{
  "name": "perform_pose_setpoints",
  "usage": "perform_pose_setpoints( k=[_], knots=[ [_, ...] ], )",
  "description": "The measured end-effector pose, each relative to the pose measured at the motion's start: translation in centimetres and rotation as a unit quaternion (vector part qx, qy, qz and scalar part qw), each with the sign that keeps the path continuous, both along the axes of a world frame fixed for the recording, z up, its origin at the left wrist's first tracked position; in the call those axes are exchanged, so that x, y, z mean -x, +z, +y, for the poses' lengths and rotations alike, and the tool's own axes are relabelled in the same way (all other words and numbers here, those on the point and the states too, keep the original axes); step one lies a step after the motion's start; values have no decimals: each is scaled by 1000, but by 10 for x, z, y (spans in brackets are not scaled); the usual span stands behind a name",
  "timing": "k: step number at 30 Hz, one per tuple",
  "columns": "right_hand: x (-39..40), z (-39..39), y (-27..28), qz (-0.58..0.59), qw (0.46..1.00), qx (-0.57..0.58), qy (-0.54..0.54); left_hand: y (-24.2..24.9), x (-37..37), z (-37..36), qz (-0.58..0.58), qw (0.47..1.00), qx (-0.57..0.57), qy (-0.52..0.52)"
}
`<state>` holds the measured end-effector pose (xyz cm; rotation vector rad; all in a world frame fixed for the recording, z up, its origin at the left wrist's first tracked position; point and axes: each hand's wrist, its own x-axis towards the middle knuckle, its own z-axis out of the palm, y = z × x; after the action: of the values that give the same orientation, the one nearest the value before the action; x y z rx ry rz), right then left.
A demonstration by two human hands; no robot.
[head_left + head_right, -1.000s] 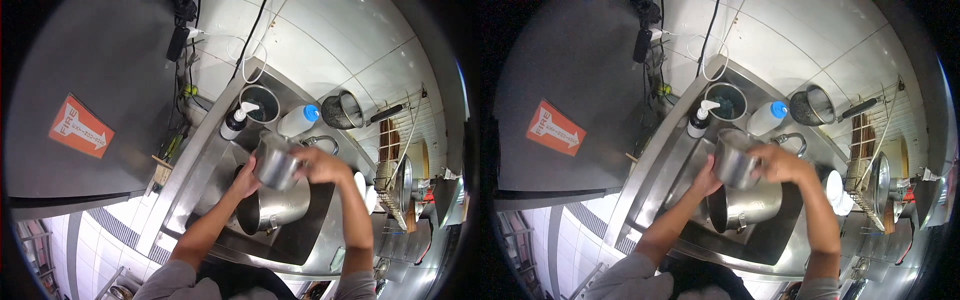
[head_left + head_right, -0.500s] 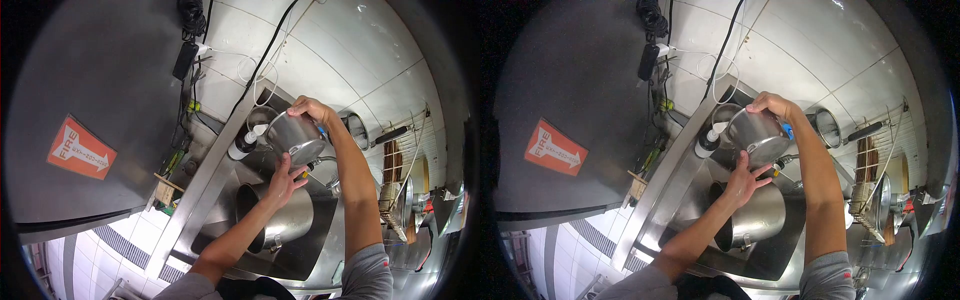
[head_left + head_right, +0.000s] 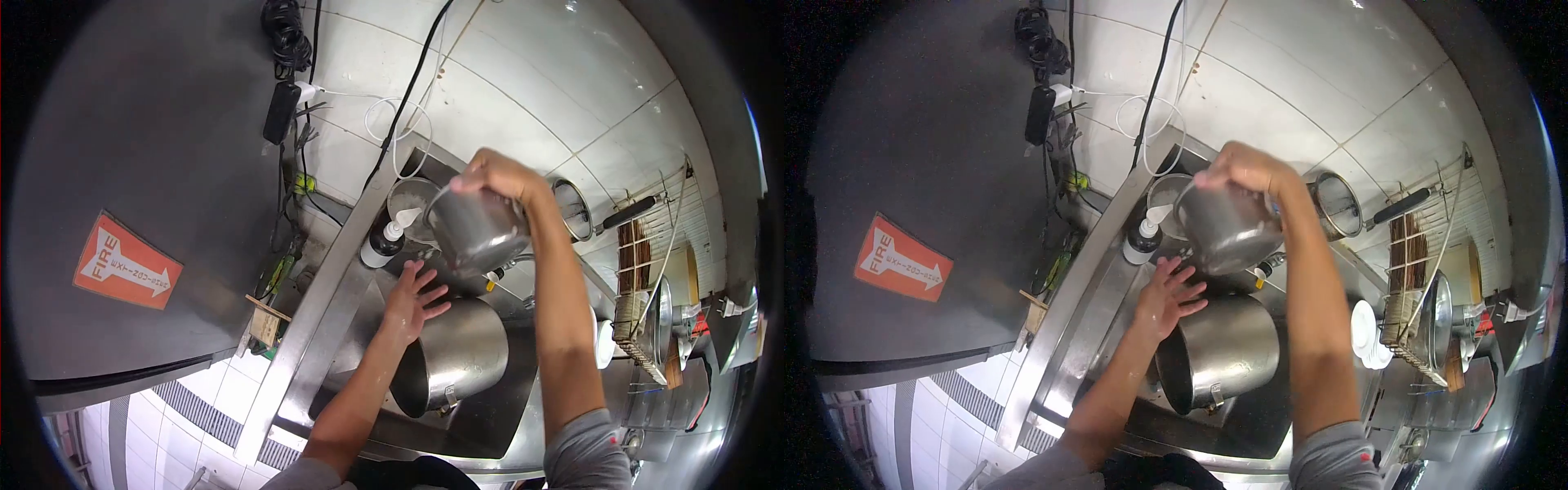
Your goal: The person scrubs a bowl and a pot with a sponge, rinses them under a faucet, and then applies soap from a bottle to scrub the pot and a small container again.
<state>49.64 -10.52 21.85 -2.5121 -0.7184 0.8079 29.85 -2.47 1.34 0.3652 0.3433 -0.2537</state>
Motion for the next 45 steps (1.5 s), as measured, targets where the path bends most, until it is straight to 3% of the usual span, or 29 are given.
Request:
perform_pose_setpoints(
  k=[2,4,5,6,7,8,11,14,16,17,18,19,20,21,23,25,27,29,32,34,36,38,39,40,42,44,45],
  knots=[
    [49,-4,-9,-93,993,53,45,16,11,17,37,995,8,-88],
    [97,-18,-54,-186,961,-77,189,15,16,33,53,992,8,-111],
    [135,-7,-52,-258,943,16,207,1,18,42,7,984,73,-165],
    [157,-8,-69,-267,937,23,223,-7,20,45,-37,965,136,-219],
    [171,-13,-89,-275,931,30,238,-7,22,43,38,979,57,-191],
    [178,-21,-106,-275,932,30,232,-20,18,41,39,978,55,-197],
    [182,-38,-142,-322,927,-55,187,-91,-12,26,100,967,-28,-232],
    [169,-56,-153,-368,920,-25,136,-104,-47,6,100,975,-110,-168],
    [154,-71,-167,-316,940,-126,32,-73,-63,6,19,960,-235,-154],
    [147,-80,-182,-294,930,-194,-100,-51,-65,5,11,949,-273,-156],
    [142,-84,-182,-299,929,-192,-103,-55,-69,1,6,949,-273,-159],
    [137,-87,-184,-288,886,-220,-288,-61,-71,-2,-1,940,-313,-138],
    [132,-89,-188,-263,811,-242,-462,-67,-73,-3,-6,928,-354,-116],
    [121,-90,-199,-261,810,-243,-465,-49,-67,-2,0,906,-406,-117],
    [88,-92,-227,-360,699,-239,-569,-77,-70,-2,-30,900,-424,-100],
    [59,-81,-240,-380,687,-221,-579,-82,-57,-1,-59,892,-441,-81],
    [40,-70,-244,-398,675,-206,-587,-70,-36,0,-4,862,-505,-37],
    [36,-62,-247,-419,615,-268,-612,-76,-18,-1,8,867,-499,-14],
    [33,-83,-264,-414,657,-264,-572,-102,4,5,10,872,-489,14],
    [63,-86,-230,-402,699,-257,-532,-101,12,7,16,898,-433,73],
    [94,-94,-206,-330,787,-353,-384,-102,20,7,7,894,-439,84],
    [136,-93,-159,-270,827,-335,-362,-107,21,12,-10,886,-454,100],
    [151,-100,-147,-106,839,-386,-367,-112,23,11,-43,873,-474,108],
    [166,-106,-143,59,826,-426,-365,-109,26,10,-52,865,-488,107],
    [193,-116,-155,294,754,-392,-437,-100,32,9,-71,848,-515,106],
    [224,-117,-175,428,683,-359,-469,-100,38,5,-85,821,-551,121],
    [236,-116,-184,426,684,-359,-470,-99,40,4,-86,822,-550,122]
  ],
)
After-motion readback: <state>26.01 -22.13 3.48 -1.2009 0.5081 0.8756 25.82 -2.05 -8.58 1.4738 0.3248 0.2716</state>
